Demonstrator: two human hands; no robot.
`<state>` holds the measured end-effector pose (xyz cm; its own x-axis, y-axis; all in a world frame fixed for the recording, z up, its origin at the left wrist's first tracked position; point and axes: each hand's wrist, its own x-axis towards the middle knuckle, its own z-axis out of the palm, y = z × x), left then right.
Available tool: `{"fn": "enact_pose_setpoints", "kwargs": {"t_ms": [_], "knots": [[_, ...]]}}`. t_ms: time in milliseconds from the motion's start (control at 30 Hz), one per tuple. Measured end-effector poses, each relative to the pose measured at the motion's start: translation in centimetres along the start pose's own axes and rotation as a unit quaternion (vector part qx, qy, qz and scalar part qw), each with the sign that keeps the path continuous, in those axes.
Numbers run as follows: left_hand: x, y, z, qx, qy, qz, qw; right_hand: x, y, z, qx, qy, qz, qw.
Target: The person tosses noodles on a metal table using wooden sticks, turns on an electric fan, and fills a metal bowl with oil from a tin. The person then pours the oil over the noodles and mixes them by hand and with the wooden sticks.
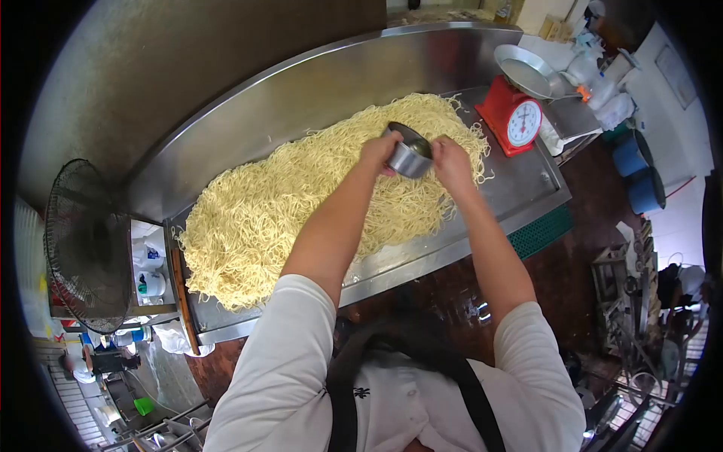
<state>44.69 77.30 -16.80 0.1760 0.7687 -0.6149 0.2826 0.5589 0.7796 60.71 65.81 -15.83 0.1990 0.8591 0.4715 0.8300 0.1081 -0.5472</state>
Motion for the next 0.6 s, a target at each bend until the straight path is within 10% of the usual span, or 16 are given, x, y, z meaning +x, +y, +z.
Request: {"fn": "enact_pose_setpoints", "kwargs": {"t_ms": [600], "knots": [[-28.6, -26.8, -51.9, -0.050, 0.356, -0.070, 0.931, -14.2, -44.5, 29.5, 0.355, -0.296, -0.134, 0.877]]}}
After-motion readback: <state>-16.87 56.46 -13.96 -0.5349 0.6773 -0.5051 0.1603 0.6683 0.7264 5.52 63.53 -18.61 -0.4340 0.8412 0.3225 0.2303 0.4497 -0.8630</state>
